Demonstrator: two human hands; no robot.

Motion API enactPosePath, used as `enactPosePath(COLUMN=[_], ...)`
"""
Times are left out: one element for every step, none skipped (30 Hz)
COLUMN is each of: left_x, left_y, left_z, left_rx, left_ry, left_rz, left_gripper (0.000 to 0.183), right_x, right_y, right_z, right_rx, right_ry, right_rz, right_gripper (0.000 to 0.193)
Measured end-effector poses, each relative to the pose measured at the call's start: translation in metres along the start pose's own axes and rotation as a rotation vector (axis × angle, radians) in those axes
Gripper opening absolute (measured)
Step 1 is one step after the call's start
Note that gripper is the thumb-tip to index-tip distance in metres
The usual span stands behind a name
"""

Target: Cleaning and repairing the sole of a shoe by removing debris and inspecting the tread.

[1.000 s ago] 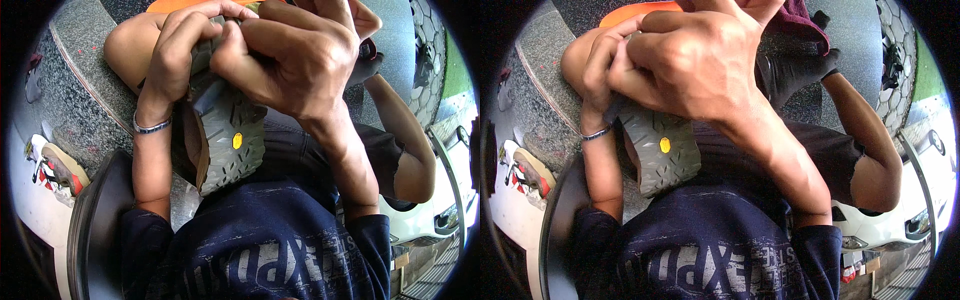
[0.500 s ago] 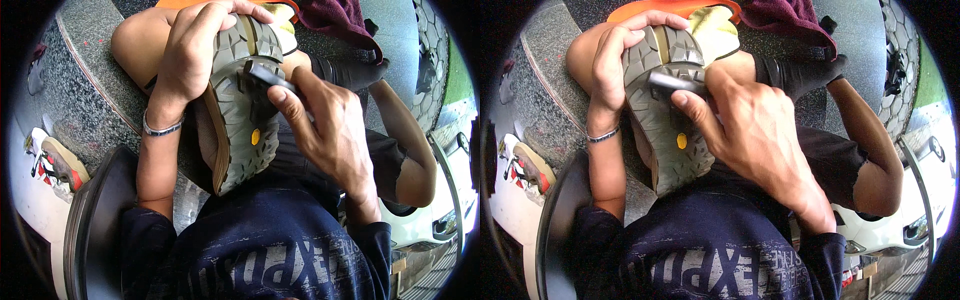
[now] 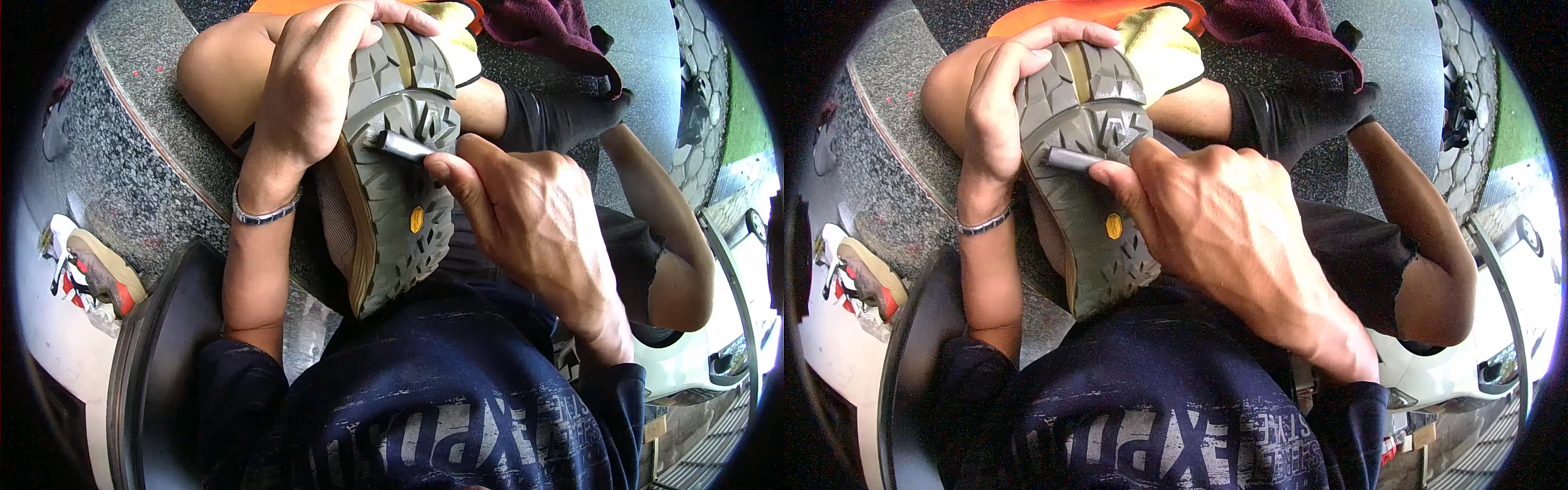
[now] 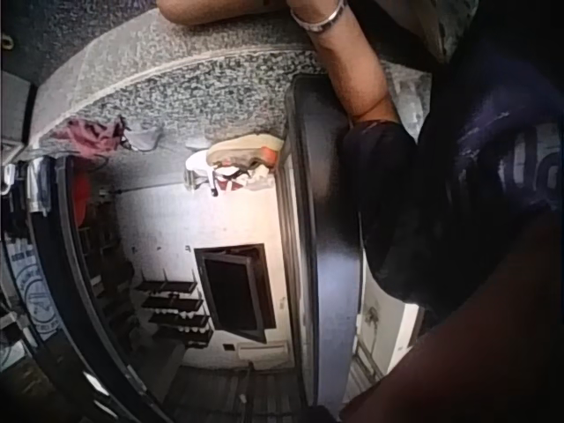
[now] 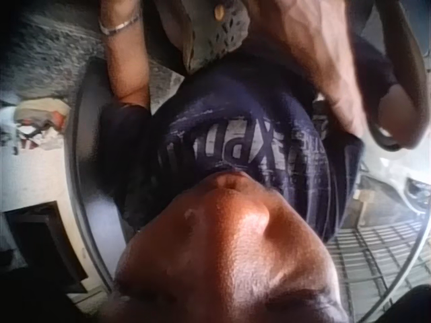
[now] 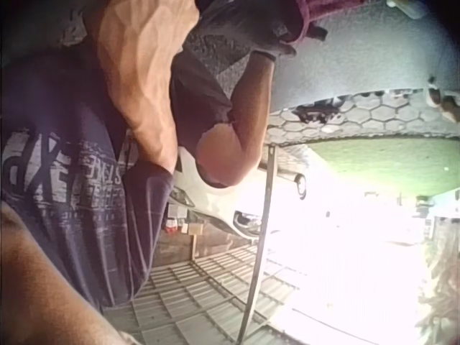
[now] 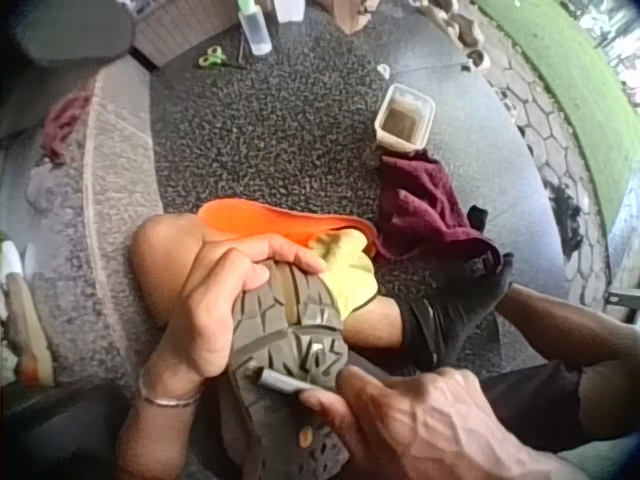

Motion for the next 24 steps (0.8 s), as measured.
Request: enactPosePath(left_x=[-0.001, -0.005, -0.007, -0.004, -0.005, -0.004, -0.002, -0.002, -0.002, -0.002, -0.003, -0.005, -0.005, -0.005, -0.007, -0.007, -0.009, -0.010, -0.009, -0.003, 0.002, 0.004, 0.002, 0.001], left_y=[-0.001, -0.002, -0.003, 0.000, 0.001, 0.000, -0.001, -0.003, -0.001, 0.000, 0.001, 0.000, 0.000, -0.001, 0.000, -0.001, -0.002, -0.001, 0.000, 0.002, 0.000, 0.002, 0.000, -0.002], left_z=[-0.001, -0.002, -0.002, -0.002, -0.002, -0.001, 0.000, 0.001, 0.001, 0.002, 0.002, 0.003, 0.002, 0.001, 0.000, 0.001, 0.002, 0.003, 0.004, 0.005, 0.004, 0.003, 0.000, 0.000], left_rx=[-0.001, 0.008, 0.014, -0.013, -0.016, -0.013, -0.009, -0.007, -0.014, -0.021, -0.029, -0.020, -0.020, -0.025, -0.032, -0.036, -0.038, -0.044, -0.053, -0.050, -0.038, -0.044, -0.032, -0.027], left_ry=[0.000, -0.010, -0.019, -0.031, -0.030, 0.004, 0.037, 0.042, 0.038, 0.034, 0.031, 0.037, 0.039, 0.022, 0.002, 0.002, -0.002, -0.006, -0.007, 0.039, 0.080, 0.081, 0.063, 0.057], left_rz=[0.002, -0.014, -0.032, -0.005, -0.005, 0.017, 0.040, 0.040, 0.047, 0.053, 0.060, 0.019, 0.020, 0.020, 0.017, 0.017, -0.004, -0.025, -0.022, 0.050, 0.126, 0.129, 0.153, 0.161], left_gripper=[0.055, 0.055, 0.055, 0.055, 0.055, 0.054, 0.054, 0.054, 0.054, 0.053, 0.053, 0.053, 0.053, 0.053, 0.053, 0.053, 0.053, 0.053, 0.053, 0.053, 0.053, 0.053, 0.053, 0.052], right_x=[-0.002, -0.005, -0.002, -0.002, -0.001, -0.002, -0.001, -0.003, -0.005, 0.000, 0.005, 0.006, 0.005, 0.004, 0.003, -0.006, -0.005, -0.022, -0.042, -0.049, -0.048, -0.044, -0.030, -0.024], right_y=[0.001, 0.002, 0.000, -0.001, -0.001, -0.002, -0.004, -0.004, -0.004, -0.004, 0.001, 0.003, 0.000, 0.001, 0.003, -0.006, -0.010, -0.017, -0.024, -0.033, -0.029, -0.028, -0.019, -0.015], right_z=[0.003, 0.005, 0.006, 0.007, 0.008, 0.009, 0.011, 0.011, 0.011, 0.013, 0.017, 0.021, 0.024, 0.027, 0.028, 0.029, 0.031, 0.028, 0.021, 0.023, 0.039, 0.046, 0.043, 0.042], right_rx=[-0.022, -0.045, -0.043, -0.056, -0.069, -0.070, -0.068, -0.076, -0.086, -0.086, -0.105, -0.123, -0.121, -0.208, -0.297, -0.253, -0.250, -0.178, -0.102, -0.096, -0.276, -0.450, -0.627, -0.631], right_ry=[-0.052, -0.104, -0.101, -0.115, -0.130, -0.161, -0.164, -0.207, -0.248, -0.247, -0.256, -0.266, -0.267, -0.226, -0.181, -0.228, -0.225, -0.423, -0.616, -0.608, -0.396, -0.175, 0.034, 0.055], right_rz=[-0.032, -0.065, -0.065, -0.068, -0.070, -0.076, -0.078, -0.090, -0.100, -0.101, -0.068, -0.035, -0.036, 0.010, 0.056, 0.056, 0.058, -0.119, -0.298, -0.296, -0.306, -0.317, -0.322, -0.333], right_gripper=[0.042, 0.042, 0.042, 0.042, 0.042, 0.043, 0.043, 0.044, 0.045, 0.045, 0.046, 0.046, 0.046, 0.047, 0.047, 0.050, 0.050, 0.051, 0.052, 0.052, 0.052, 0.052, 0.053, 0.054])
Point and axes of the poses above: each hand's wrist, its own z-axis towards the middle knuckle, its own y-axis out of the palm, x = y × z, the point moved 10 cm from there along z, towards the middle knuckle
